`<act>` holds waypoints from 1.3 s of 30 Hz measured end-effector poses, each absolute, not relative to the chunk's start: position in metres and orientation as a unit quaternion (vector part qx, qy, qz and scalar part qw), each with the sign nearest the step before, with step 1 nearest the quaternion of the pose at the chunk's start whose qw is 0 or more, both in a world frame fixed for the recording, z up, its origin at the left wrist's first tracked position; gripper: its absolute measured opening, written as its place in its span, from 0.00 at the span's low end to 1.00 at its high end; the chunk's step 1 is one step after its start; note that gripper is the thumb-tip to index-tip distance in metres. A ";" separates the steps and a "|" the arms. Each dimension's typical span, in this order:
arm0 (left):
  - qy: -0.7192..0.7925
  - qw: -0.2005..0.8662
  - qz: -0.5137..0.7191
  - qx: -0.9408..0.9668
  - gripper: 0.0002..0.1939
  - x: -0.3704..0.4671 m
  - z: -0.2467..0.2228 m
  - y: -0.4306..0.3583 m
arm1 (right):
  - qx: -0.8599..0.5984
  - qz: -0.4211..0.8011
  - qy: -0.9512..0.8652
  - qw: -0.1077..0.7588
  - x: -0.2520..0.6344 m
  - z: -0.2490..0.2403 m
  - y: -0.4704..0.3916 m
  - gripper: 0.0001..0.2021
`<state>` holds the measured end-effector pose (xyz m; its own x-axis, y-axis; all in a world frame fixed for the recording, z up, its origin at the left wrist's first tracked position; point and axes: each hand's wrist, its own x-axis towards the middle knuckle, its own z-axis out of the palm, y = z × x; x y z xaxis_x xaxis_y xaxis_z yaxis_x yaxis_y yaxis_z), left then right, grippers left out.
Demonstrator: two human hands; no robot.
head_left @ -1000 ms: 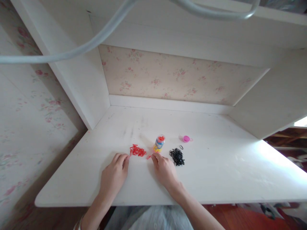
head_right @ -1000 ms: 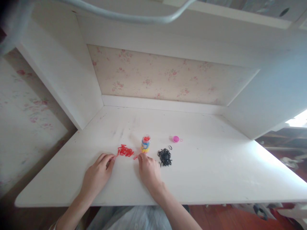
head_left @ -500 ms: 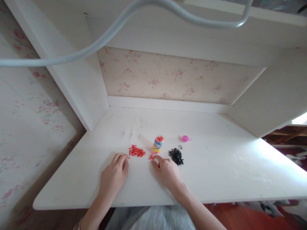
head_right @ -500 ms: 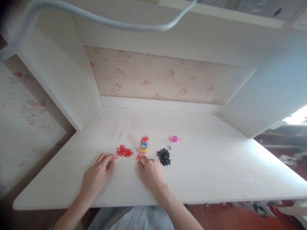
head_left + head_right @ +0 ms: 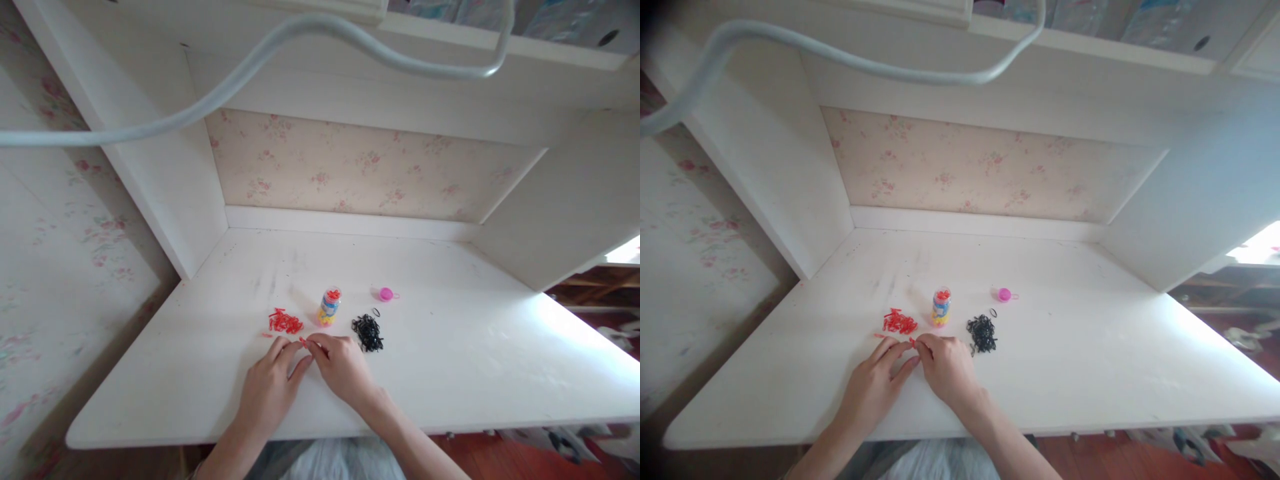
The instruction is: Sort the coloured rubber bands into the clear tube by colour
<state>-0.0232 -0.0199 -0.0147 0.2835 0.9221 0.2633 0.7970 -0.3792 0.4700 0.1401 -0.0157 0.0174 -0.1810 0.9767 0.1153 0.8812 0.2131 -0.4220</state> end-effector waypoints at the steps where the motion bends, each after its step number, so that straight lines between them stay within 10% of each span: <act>1: 0.540 0.129 0.258 0.791 0.14 -0.022 -0.015 -0.020 | -0.603 0.138 -0.763 0.188 0.140 0.018 -0.016 0.15; 27: 0.531 0.255 0.349 0.729 0.14 -0.029 -0.019 -0.012 | -0.551 0.158 -0.791 0.213 0.143 0.016 -0.025 0.13; 39: 0.532 0.199 0.342 0.749 0.11 -0.028 -0.022 -0.011 | -0.611 0.144 -0.663 0.407 0.185 0.072 -0.003 0.14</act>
<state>-0.0275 -0.0113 -0.0222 0.2010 0.9325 0.3000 0.6597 -0.3552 0.6622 0.1855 -0.0029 0.0717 0.0785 0.9283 0.3633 0.6939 0.2108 -0.6885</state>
